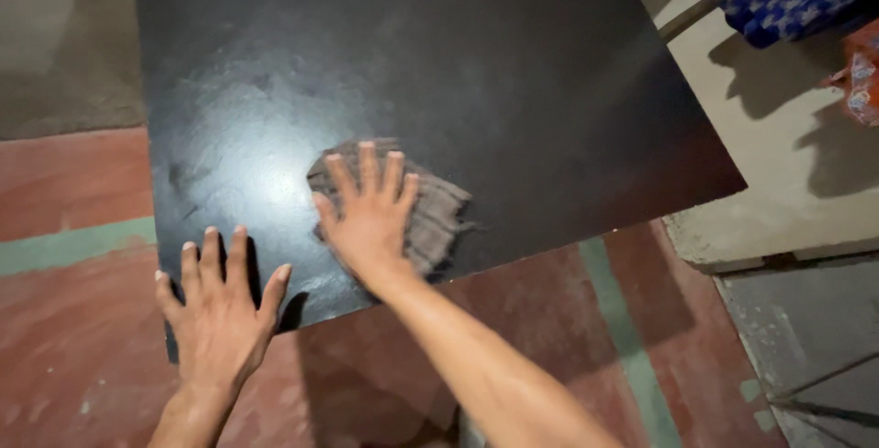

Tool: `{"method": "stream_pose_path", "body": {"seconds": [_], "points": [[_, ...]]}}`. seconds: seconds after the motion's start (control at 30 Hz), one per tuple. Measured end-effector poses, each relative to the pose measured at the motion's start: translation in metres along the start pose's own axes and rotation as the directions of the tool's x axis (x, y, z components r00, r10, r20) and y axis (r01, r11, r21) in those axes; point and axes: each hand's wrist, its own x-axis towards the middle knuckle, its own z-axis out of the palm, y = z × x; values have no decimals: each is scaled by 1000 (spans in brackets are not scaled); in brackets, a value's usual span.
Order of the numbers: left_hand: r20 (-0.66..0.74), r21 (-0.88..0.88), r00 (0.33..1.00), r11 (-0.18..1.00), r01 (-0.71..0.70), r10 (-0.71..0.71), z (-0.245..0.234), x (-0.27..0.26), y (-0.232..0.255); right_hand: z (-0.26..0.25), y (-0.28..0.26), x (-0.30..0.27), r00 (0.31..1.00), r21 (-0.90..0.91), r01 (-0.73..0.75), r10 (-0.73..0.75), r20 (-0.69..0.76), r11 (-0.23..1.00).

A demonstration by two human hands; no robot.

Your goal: The person wipes the side of a metal bed frame with a dark cloth, then moves to a black table and wipes its surface. The person uses a cloth to clean both surfaces in a bedroom setting.

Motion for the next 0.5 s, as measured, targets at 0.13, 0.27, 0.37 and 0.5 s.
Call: {"method": "stream_pose_path", "body": {"seconds": [0.13,0.27,0.37,0.5], "points": [[-111,-93,994,996,10,-20,-1,-26,-13,-3,-57,-39,962,131,257,-267,64,958],[-101,-77,990,993,91,-98,-11,-37,-25,-8,-42,-46,883,181,436,-458,105,882],[-119,-123,991,991,50,-64,-16,-36,-34,-5,-43,-43,961,89,266,-271,52,960],[-131,-109,991,994,-9,-5,-19,-33,-38,0,-98,-63,994,136,109,-106,-28,985]]}}
